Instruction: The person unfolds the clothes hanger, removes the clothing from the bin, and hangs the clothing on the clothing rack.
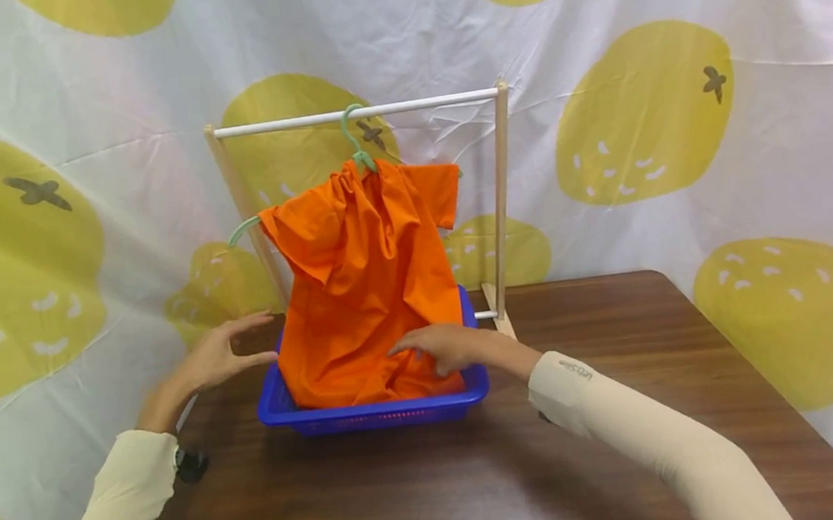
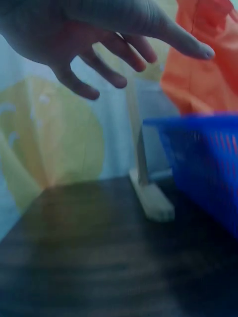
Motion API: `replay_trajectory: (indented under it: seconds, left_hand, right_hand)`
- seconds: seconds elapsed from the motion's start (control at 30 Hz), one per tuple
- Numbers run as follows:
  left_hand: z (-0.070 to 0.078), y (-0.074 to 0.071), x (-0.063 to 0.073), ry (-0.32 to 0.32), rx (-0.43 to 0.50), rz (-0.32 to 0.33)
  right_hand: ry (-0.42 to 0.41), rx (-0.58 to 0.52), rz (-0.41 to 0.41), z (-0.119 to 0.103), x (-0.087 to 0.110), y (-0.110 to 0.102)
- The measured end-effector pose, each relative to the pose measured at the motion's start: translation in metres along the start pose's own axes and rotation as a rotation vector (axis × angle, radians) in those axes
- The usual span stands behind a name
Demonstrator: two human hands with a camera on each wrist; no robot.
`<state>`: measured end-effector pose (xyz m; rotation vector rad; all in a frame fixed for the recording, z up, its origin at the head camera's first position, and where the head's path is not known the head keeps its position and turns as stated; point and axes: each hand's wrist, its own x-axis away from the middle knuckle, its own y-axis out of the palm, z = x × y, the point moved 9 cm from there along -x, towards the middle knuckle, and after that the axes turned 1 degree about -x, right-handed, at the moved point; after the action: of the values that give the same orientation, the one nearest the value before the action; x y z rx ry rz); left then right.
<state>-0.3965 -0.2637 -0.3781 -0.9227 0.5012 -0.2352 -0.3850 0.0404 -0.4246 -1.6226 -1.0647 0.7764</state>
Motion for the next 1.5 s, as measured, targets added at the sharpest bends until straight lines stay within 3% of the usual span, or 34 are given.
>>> replay_trajectory:
  seconds: [0.13, 0.27, 0.57, 0.7, 0.9, 1.1, 1.33, 1.5]
  left_hand:
    - [-0.013, 0.024, 0.010, 0.002, 0.012, -0.108]
    - [-0.020, 0.036, 0.014, -0.014, 0.026, -0.148]
    - [-0.025, 0.033, 0.009, -0.050, 0.016, -0.167]
    - [-0.024, 0.036, 0.009, -0.070, 0.035, -0.189]
    - [-0.020, 0.039, 0.009, -0.073, 0.035, -0.172]
    - [-0.019, 0.045, 0.011, -0.083, 0.046, -0.180]
    - [-0.023, 0.046, 0.014, -0.095, 0.046, -0.168]
    - [-0.024, 0.047, 0.014, -0.105, 0.070, -0.166]
  right_hand:
    - [0.019, 0.120, -0.138, 0.003, -0.012, 0.025]
    - [0.027, 0.211, -0.235, 0.002, -0.027, 0.045]
    - [0.040, 0.360, -0.413, 0.002, -0.072, 0.059]
    - [0.060, 0.318, -0.430, 0.006, -0.082, 0.062]
    - [0.115, 0.149, -0.358, 0.016, -0.074, 0.061]
    - [0.008, 0.077, -0.200, 0.009, -0.065, 0.045]
    - [-0.141, 0.092, 0.182, 0.003, -0.060, -0.030]
    - [-0.071, 0.070, 0.271, 0.013, -0.062, -0.082]
